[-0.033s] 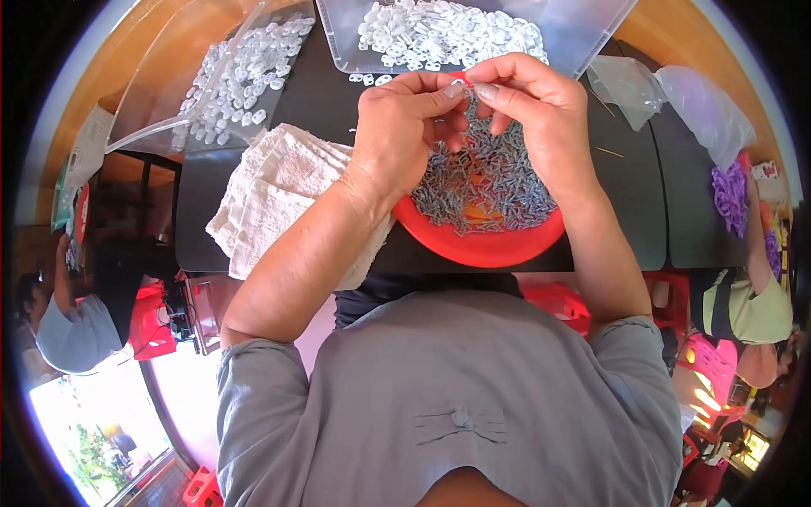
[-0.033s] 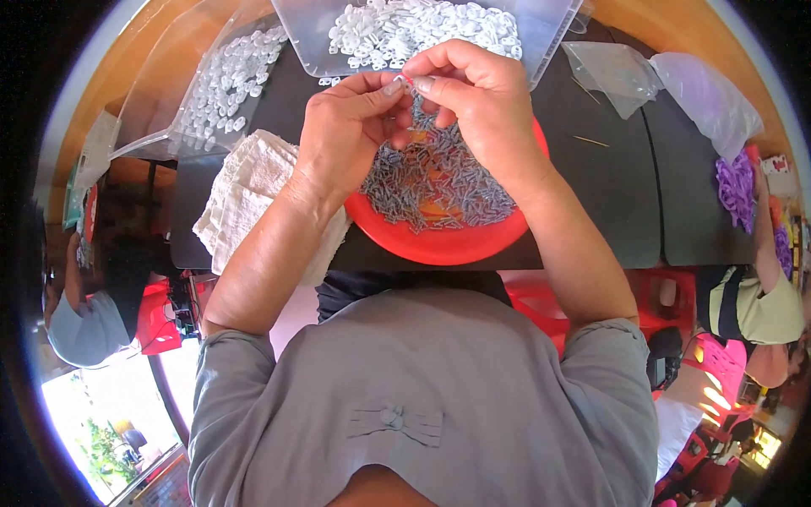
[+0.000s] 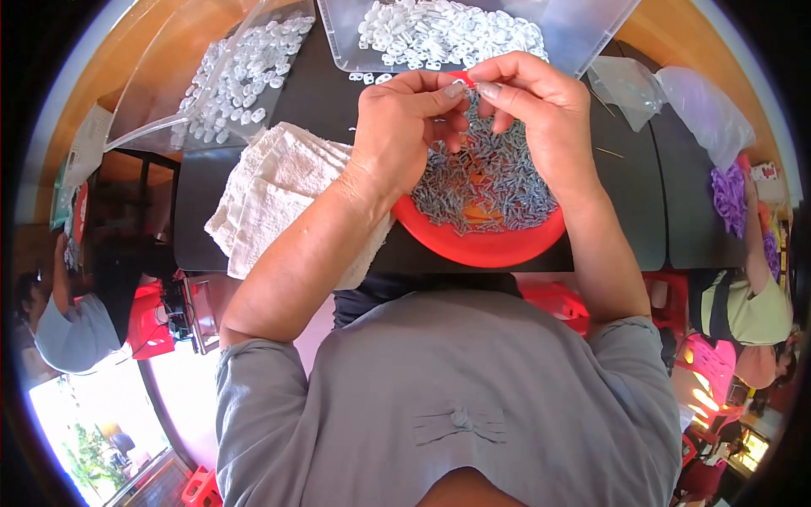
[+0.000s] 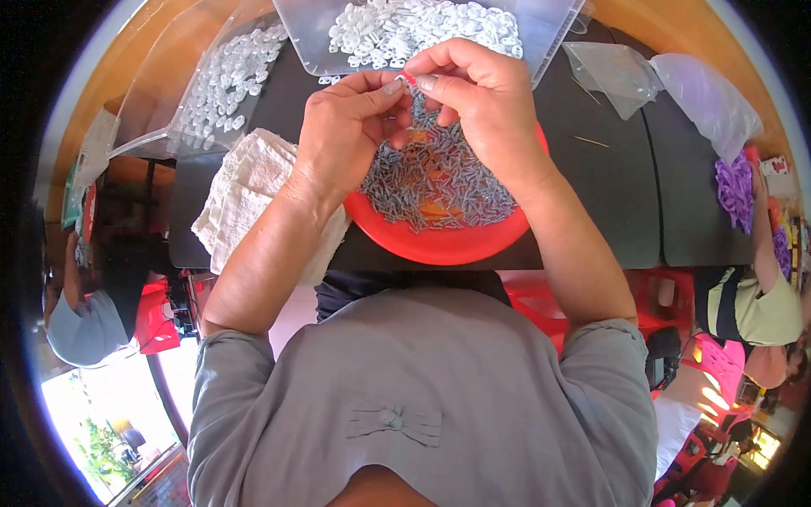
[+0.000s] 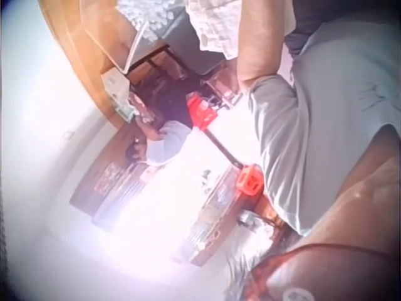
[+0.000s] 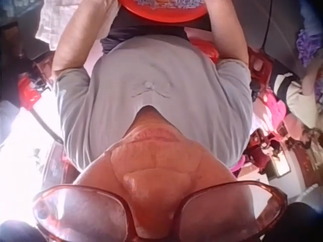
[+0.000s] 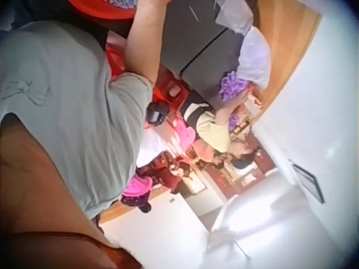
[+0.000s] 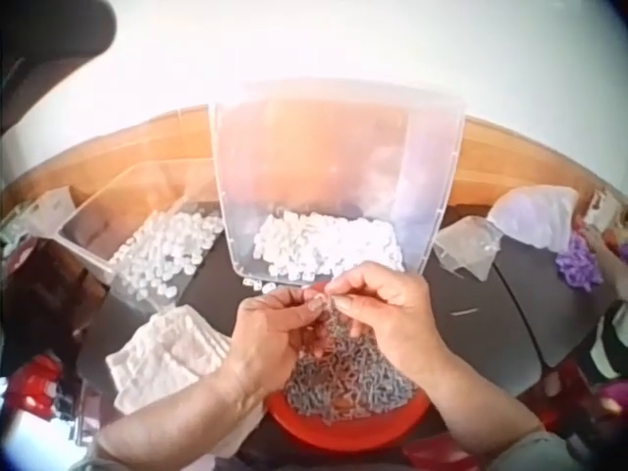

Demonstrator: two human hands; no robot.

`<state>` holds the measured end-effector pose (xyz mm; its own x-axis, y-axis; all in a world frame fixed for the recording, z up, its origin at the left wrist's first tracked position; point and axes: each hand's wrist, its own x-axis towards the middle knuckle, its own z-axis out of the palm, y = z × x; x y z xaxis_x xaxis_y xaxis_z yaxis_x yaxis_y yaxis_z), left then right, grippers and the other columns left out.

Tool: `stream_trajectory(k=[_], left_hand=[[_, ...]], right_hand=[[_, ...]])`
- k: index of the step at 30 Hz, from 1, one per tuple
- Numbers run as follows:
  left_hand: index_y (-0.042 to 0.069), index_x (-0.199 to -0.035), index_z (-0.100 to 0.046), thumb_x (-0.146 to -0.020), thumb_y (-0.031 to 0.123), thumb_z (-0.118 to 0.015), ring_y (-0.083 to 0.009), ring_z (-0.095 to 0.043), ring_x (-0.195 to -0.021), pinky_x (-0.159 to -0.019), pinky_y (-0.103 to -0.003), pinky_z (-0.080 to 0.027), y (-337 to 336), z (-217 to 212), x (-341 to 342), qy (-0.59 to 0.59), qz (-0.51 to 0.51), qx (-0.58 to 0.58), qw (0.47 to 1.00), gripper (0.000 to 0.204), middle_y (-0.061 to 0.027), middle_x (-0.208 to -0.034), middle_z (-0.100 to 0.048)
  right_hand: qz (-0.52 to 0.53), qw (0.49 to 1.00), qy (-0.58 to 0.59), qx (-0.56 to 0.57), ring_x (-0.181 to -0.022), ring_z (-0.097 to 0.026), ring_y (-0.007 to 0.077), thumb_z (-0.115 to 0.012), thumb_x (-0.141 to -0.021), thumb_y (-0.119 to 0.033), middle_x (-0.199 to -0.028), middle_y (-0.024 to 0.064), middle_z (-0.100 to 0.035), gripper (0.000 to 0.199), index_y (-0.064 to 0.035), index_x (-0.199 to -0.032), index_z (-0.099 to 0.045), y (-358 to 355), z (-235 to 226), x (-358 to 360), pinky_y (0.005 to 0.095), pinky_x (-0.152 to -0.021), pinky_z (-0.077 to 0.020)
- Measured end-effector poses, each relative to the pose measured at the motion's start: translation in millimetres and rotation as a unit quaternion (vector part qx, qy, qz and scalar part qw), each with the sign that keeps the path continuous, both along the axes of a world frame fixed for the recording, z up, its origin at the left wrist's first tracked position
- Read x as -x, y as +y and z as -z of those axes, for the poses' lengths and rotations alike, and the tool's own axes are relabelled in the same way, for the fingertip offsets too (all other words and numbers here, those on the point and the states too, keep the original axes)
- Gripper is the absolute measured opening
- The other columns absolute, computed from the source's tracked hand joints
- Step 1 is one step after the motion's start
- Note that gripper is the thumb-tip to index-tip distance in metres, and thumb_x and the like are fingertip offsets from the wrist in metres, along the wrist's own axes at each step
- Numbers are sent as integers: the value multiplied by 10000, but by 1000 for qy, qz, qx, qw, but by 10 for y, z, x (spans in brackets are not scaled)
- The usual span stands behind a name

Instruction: Assembling small white plastic components with wire loops at a workbench.

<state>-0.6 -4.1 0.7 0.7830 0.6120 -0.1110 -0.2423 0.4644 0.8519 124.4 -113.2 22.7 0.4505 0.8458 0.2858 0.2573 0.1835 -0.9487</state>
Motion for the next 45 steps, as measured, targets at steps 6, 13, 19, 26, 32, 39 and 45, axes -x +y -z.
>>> stream_trajectory(k=[6, 13, 19, 26, 32, 39, 45], left_hand=[[-47, -905, -617, -898, 63, -615, -147, -601, -603, -464, -255, -461, -11, -1, 7, 21, -4, -45, 999, 110, -84, -768, -631], [-37, -939, -626, -936, 103, -587, -144, -604, -645, -482, -249, -455, -39, -31, 37, 53, 10, -96, 994, 145, -82, -800, -625], [-38, -945, -620, -935, 100, -588, -144, -605, -639, -479, -251, -452, -67, -38, 44, 56, 10, -89, 994, 141, -84, -792, -625], [-50, -938, -601, -930, 76, -586, -155, -581, -608, -480, -264, -444, -89, 8, 43, 41, 5, -56, 998, 128, -88, -771, -613], [-54, -932, -591, -917, 61, -595, -153, -580, -610, -485, -267, -440, -138, 12, 50, 29, -28, -37, 998, 115, -84, -768, -607], [-48, -853, -606, -888, 25, -589, -157, -569, -540, -413, -265, -426, -77, 33, 20, 14, -46, 12, 999, 83, -93, -727, -606], [-49, -854, -612, -889, 32, -589, -160, -576, -546, -413, -272, -433, -63, 43, 5, 27, -42, -7, 999, 91, -93, -724, -607]], right_hand=[[25, 996, -85, 4, -733, -587, 65, -533, -882, -10, -914, 26, -679, 186, -9, -995, -681, 11, 35, -49, 208, -607, -460], [38, 978, -201, -35, -750, -601, 49, -564, -860, -2, -900, 6, -681, 153, -29, -966, -671, 17, 51, -43, 200, -593, -475], [42, 975, -209, -63, -739, -599, 42, -578, -855, 5, -867, -2, -673, 127, -31, -941, -663, 38, 101, -20, 195, -585, -474], [45, 966, -240, -80, -687, -590, 39, -556, -841, 77, -812, -3, -660, 133, -12, -902, -634, 44, 108, 82, 189, -581, -468], [56, 955, -268, -118, -671, -592, 50, -548, -837, 118, -798, 8, -664, 168, -4, -916, -631, 84, 169, 150, 197, -603, -475], [52, 952, -281, -106, -714, -621, 109, -583, -856, 78, -858, 37, -666, 155, -4, -978, -632, 106, 145, 14, 251, -645, -492], [70, 886, -453, -67, -772, -657, 235, -561, -854, 62, -861, 95, -610, 160, -20, -982, -614, 54, 67, -26, 296, -645, -493]])
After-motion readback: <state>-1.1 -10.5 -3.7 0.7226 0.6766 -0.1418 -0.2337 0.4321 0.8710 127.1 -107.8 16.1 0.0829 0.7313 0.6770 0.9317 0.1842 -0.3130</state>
